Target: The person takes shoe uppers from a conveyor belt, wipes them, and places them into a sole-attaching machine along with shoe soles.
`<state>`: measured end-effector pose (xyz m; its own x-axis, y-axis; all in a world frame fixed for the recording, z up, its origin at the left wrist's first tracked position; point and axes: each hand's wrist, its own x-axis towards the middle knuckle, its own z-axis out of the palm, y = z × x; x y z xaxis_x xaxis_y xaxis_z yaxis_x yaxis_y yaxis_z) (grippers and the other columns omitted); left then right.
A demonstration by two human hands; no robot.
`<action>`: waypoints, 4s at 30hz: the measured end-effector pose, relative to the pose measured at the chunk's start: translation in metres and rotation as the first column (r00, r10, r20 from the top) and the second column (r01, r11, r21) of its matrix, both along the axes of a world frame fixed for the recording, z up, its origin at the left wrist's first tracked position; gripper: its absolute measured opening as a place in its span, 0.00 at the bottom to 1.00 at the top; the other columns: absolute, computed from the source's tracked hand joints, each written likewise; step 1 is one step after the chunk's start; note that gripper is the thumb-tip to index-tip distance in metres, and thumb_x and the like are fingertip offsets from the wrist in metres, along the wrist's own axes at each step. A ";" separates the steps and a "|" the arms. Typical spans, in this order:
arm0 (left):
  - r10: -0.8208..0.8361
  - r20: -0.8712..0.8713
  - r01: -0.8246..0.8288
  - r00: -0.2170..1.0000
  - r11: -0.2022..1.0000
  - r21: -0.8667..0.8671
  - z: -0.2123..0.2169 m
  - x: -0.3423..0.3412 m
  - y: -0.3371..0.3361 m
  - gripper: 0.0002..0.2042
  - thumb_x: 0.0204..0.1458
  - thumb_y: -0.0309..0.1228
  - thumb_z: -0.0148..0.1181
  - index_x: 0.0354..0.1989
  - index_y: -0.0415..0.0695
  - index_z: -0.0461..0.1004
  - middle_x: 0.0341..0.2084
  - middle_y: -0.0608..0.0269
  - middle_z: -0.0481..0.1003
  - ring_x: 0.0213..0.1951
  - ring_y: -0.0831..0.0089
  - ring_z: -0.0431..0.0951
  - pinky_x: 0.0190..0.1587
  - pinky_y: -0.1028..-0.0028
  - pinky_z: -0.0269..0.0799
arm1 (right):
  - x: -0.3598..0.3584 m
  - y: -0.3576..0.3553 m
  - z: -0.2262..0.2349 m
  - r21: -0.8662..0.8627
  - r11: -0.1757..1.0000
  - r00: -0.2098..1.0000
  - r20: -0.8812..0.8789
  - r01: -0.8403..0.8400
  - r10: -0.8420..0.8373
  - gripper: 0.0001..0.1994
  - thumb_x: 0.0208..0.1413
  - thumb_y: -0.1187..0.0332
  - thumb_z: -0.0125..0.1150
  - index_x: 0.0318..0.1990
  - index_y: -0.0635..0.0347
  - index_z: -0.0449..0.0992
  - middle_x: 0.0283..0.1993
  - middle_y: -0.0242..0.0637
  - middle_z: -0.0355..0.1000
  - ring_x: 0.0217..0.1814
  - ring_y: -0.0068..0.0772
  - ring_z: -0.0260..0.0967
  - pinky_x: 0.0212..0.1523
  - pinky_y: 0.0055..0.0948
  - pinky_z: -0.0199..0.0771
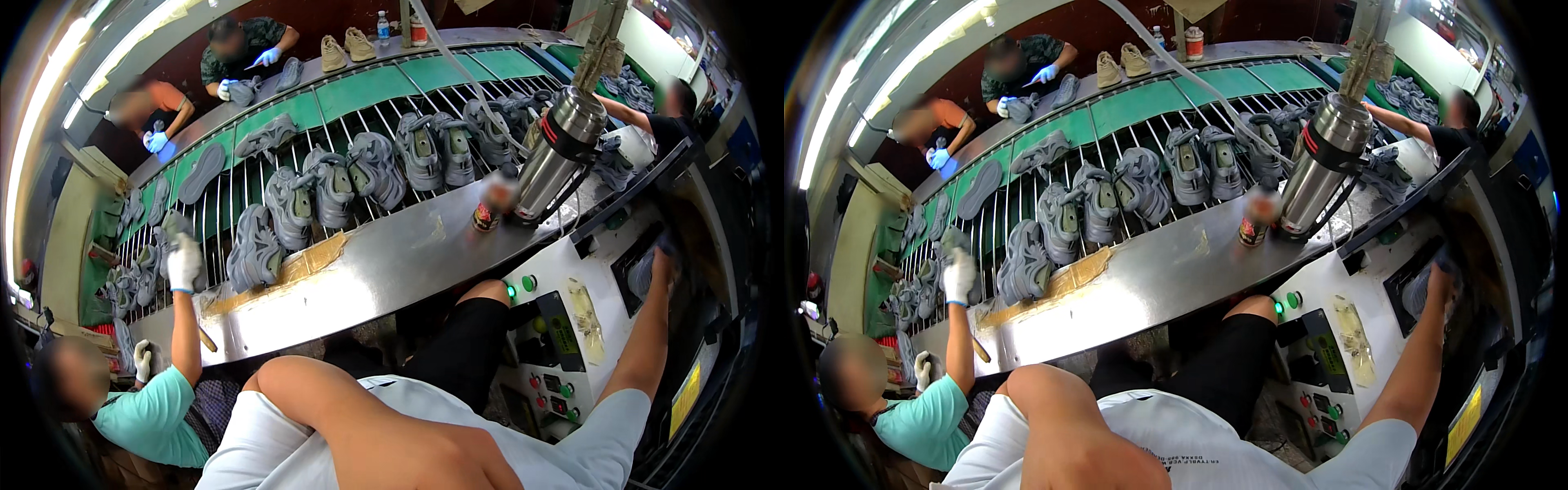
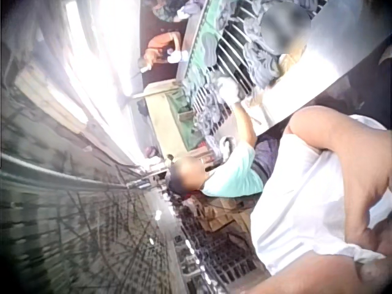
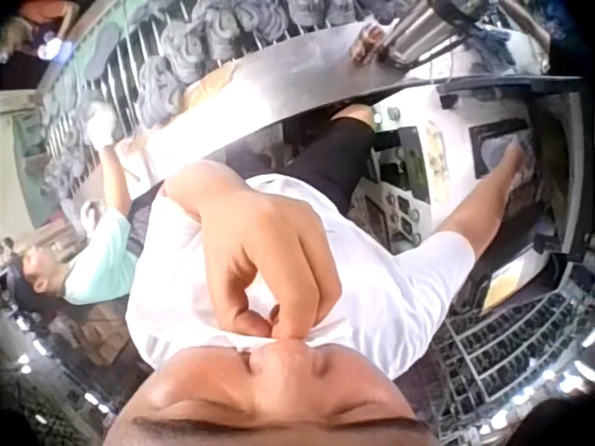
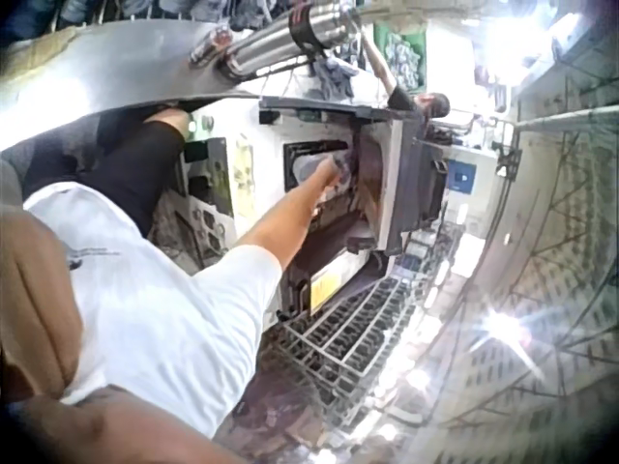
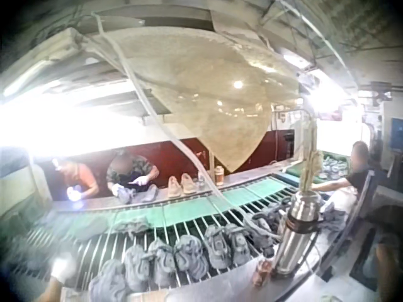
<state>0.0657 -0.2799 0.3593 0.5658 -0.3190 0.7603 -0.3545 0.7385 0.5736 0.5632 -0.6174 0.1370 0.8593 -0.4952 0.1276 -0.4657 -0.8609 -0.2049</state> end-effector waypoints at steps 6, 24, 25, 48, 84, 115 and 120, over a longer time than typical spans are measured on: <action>0.015 0.059 -0.019 0.998 0.997 0.070 0.011 -0.001 0.005 0.01 0.48 0.21 0.57 0.29 0.37 0.74 0.24 0.59 0.72 0.24 0.65 0.72 0.23 0.72 0.66 | 0.002 0.000 -0.004 -0.026 0.999 0.998 0.047 -0.031 0.032 0.38 0.45 0.45 0.57 0.59 0.65 0.64 0.63 0.49 0.60 0.67 0.53 0.52 0.66 0.43 0.47; 0.062 -0.076 -0.071 0.995 0.990 -0.120 0.007 -0.026 -0.002 0.01 0.47 0.21 0.57 0.26 0.38 0.73 0.21 0.61 0.70 0.20 0.67 0.71 0.19 0.73 0.64 | -0.100 0.057 0.034 -0.016 1.000 0.925 0.380 -0.001 0.007 0.43 0.45 0.44 0.62 0.64 0.58 0.53 0.61 0.55 0.58 0.63 0.53 0.58 0.59 0.47 0.61; 0.050 -0.010 -0.050 0.999 0.999 -0.019 0.010 -0.024 0.002 0.01 0.47 0.21 0.57 0.26 0.38 0.73 0.21 0.62 0.70 0.20 0.67 0.71 0.19 0.73 0.64 | -0.101 0.050 0.026 -0.020 1.000 0.882 0.471 -0.025 0.031 0.44 0.44 0.44 0.63 0.64 0.60 0.53 0.61 0.56 0.58 0.62 0.53 0.58 0.59 0.47 0.62; 0.174 -0.767 -0.444 0.618 0.882 -0.157 -0.126 -0.075 0.062 0.04 0.50 0.26 0.60 0.24 0.47 0.74 0.52 0.57 0.63 0.62 0.57 0.54 0.63 0.61 0.51 | -0.305 0.109 -0.039 0.585 -0.758 0.819 0.561 -0.288 0.122 0.31 0.42 0.63 0.50 0.58 0.67 0.62 0.57 0.45 0.64 0.59 0.45 0.62 0.60 0.40 0.61; 0.363 0.345 -0.050 -0.865 -0.748 0.662 -0.318 -0.348 0.223 0.06 0.26 0.25 0.63 0.18 0.46 0.76 0.50 0.42 0.68 0.52 0.43 0.69 0.54 0.58 0.66 | -0.670 0.785 -0.069 -0.119 -0.270 -0.046 -0.843 -0.955 0.535 0.41 0.46 0.50 0.60 0.67 0.52 0.52 0.71 0.46 0.44 0.71 0.60 0.39 0.56 0.62 0.59; 0.501 0.363 -0.239 -0.786 -0.787 0.569 -0.319 -0.345 0.279 0.06 0.30 0.28 0.65 0.22 0.45 0.79 0.49 0.43 0.70 0.50 0.49 0.71 0.51 0.62 0.68 | -0.631 0.717 -0.006 0.133 -0.241 -0.272 -0.583 -0.961 0.765 0.54 0.31 0.52 0.72 0.67 0.52 0.46 0.71 0.55 0.35 0.61 0.56 0.61 0.57 0.41 0.68; 0.553 0.327 -0.308 -0.766 -0.763 0.568 -0.318 -0.304 0.321 0.05 0.32 0.28 0.63 0.20 0.45 0.78 0.49 0.46 0.71 0.49 0.50 0.71 0.51 0.61 0.67 | -0.518 0.600 -0.011 0.516 -0.403 -0.365 0.179 -0.756 0.914 0.47 0.31 0.66 0.66 0.65 0.55 0.52 0.61 0.55 0.55 0.56 0.45 0.65 0.49 0.34 0.70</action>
